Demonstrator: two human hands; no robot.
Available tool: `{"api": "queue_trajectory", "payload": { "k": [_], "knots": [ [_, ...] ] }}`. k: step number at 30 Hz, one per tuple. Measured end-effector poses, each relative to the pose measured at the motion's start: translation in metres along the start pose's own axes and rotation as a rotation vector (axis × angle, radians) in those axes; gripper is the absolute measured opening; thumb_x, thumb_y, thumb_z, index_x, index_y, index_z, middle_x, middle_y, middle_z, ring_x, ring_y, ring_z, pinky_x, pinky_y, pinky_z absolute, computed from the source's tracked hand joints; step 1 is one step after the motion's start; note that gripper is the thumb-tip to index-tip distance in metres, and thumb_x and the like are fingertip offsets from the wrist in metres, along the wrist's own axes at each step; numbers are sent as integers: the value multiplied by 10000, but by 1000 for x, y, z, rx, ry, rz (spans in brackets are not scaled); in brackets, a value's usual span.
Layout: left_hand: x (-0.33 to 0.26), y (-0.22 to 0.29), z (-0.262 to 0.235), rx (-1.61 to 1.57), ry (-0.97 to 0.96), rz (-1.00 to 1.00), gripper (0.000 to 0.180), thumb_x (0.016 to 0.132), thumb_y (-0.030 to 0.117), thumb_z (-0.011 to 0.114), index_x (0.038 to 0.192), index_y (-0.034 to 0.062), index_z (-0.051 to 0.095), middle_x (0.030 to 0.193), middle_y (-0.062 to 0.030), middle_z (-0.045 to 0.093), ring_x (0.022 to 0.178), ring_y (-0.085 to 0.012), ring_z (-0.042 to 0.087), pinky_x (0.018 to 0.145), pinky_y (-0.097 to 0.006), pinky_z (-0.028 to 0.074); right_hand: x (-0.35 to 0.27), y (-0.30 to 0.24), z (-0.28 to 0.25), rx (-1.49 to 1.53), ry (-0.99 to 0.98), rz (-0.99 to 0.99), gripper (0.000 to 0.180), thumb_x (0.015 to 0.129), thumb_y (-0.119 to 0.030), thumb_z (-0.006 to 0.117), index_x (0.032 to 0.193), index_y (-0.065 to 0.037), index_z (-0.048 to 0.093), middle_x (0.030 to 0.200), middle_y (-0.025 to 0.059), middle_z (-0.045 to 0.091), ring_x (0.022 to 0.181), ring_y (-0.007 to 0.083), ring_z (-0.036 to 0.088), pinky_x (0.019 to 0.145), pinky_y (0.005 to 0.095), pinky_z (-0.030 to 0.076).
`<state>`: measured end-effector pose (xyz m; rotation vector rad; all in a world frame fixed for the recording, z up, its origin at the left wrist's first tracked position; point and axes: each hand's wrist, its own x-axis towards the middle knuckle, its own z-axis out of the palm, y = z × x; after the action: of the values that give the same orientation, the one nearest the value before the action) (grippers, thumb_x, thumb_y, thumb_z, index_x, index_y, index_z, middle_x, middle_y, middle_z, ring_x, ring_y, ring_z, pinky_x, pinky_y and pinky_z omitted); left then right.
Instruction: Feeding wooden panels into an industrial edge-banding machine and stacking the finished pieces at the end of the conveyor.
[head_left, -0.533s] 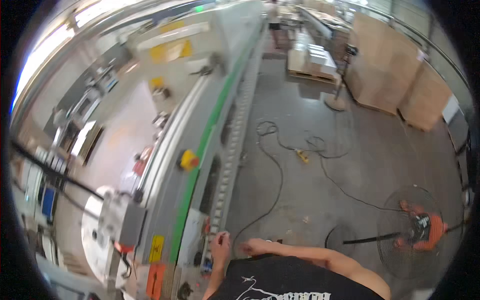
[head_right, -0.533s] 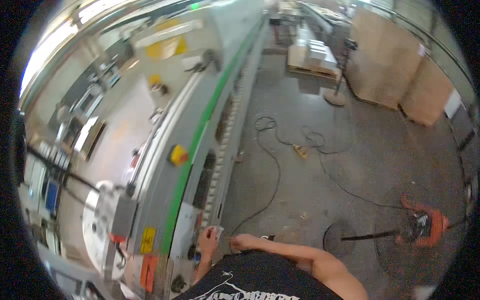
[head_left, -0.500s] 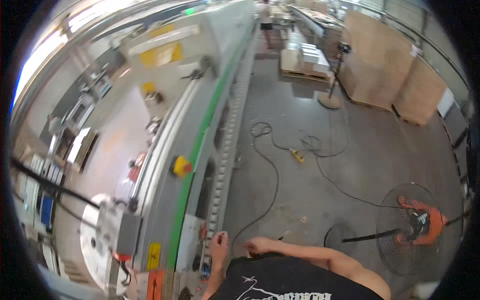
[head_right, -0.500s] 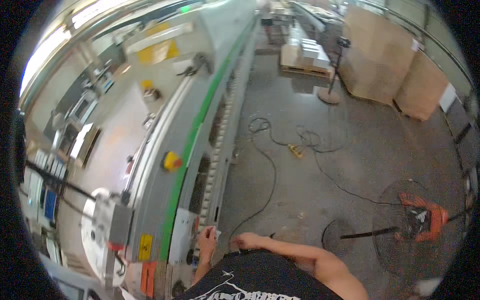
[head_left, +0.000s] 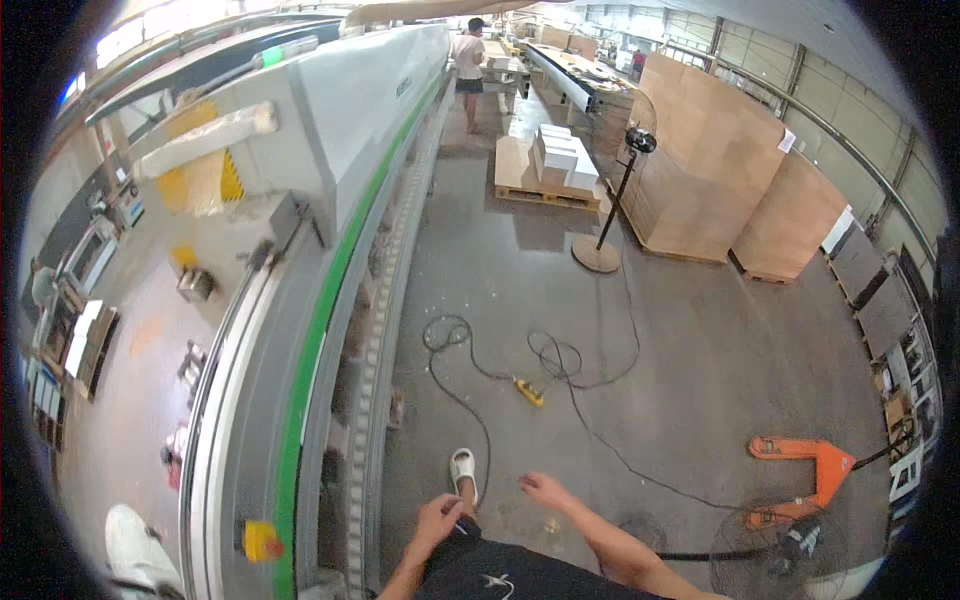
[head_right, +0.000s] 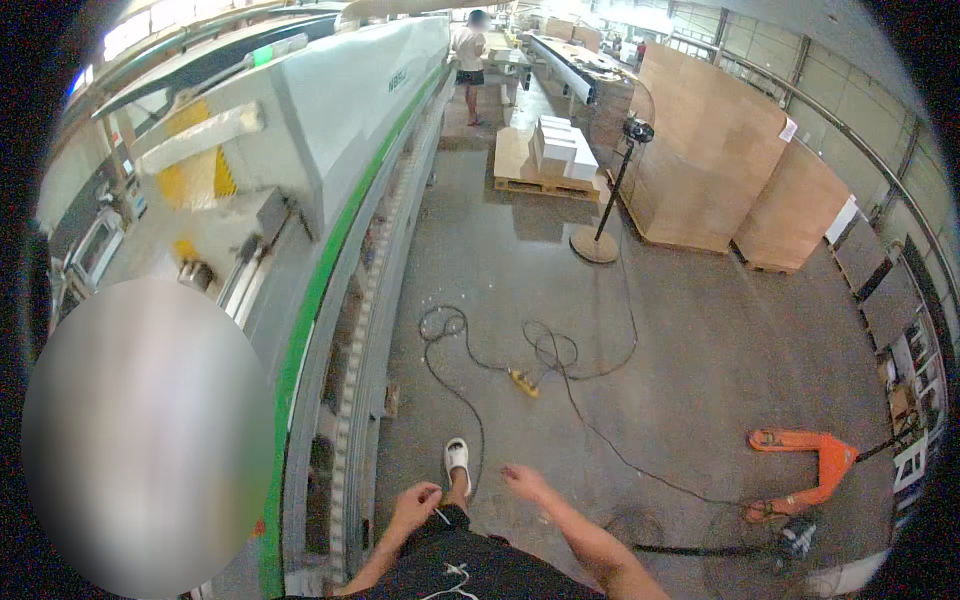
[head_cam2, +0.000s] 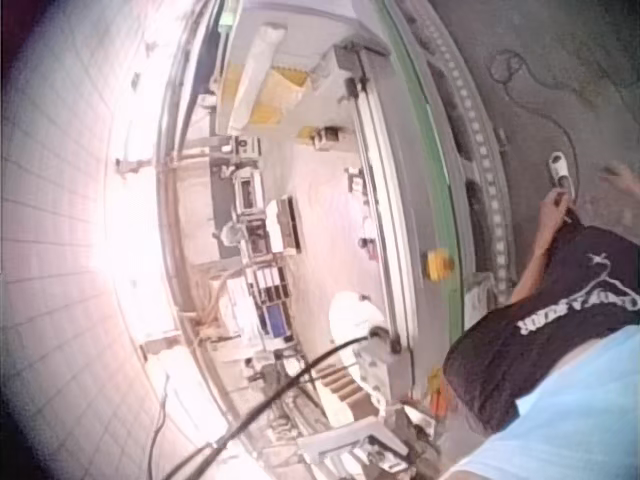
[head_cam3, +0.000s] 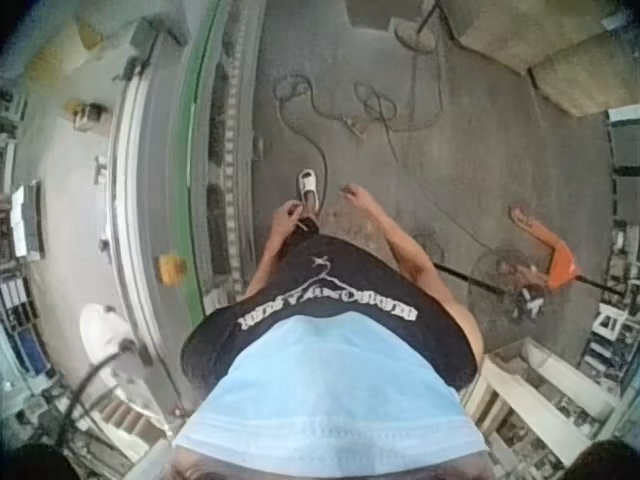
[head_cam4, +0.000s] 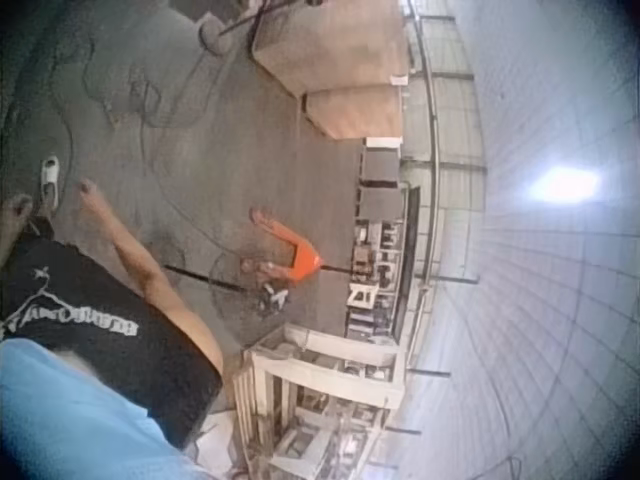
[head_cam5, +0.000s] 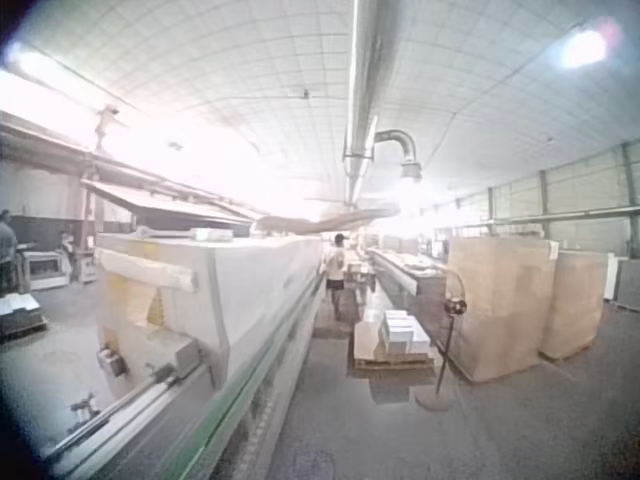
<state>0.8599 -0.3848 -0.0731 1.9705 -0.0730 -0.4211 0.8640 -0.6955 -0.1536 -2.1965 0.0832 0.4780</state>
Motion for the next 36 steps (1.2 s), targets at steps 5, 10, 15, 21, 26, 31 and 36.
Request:
{"api": "queue_trajectory", "payload": {
  "k": [5,10,15,21,26,31,36],
  "knots": [
    [177,81,-38,34,-107,-31,298,870,274,636,1074,58,654,848,-133,696,751,-204,672,677,-329,514,4,185,-31,-301,-217,626,268,797,-328,585,778,-65,632,734,106,657,687,248,640,656,388,510],
    [363,142,-89,73,-40,64,332,869,291,627,1076,32,648,857,-134,693,769,-196,669,700,-329,515,-24,211,-45,835,-26,883,235,873,-321,596,794,-108,655,784,76,662,689,269,637,683,396,524],
    [543,207,-99,118,-124,78,352,871,314,621,1103,50,643,860,-119,693,783,-202,667,713,-332,511,61,264,-45,-35,101,784,379,773,-294,717,1032,-20,678,989,145,686,847,264,647,715,368,527],
    [693,225,-77,326,-200,74,349,870,318,619,1125,81,644,844,-118,686,720,-206,661,679,-331,510,265,302,-180,-39,-15,731,329,803,-289,631,995,-25,675,902,138,680,768,260,645,693,391,522],
    [791,289,-70,238,-284,89,336,881,311,625,1131,87,639,841,-107,688,669,-188,647,644,-329,511,622,220,-322,0,-103,736,311,827,-285,558,964,-29,672,830,132,676,703,257,643,674,409,517],
    [915,292,-97,130,-214,-79,323,884,296,627,1121,77,639,866,-103,696,692,-182,658,653,-323,515,864,44,-600,35,519,276,329,722,-230,573,924,21,634,838,215,647,809,312,637,703,415,476],
    [1070,281,-113,75,-71,-96,339,869,307,637,1100,58,650,889,-121,698,733,-206,672,682,-333,522,996,-46,-734,145,664,20,317,775,-221,561,982,7,635,832,156,669,774,292,627,723,401,491]
  ]
}}
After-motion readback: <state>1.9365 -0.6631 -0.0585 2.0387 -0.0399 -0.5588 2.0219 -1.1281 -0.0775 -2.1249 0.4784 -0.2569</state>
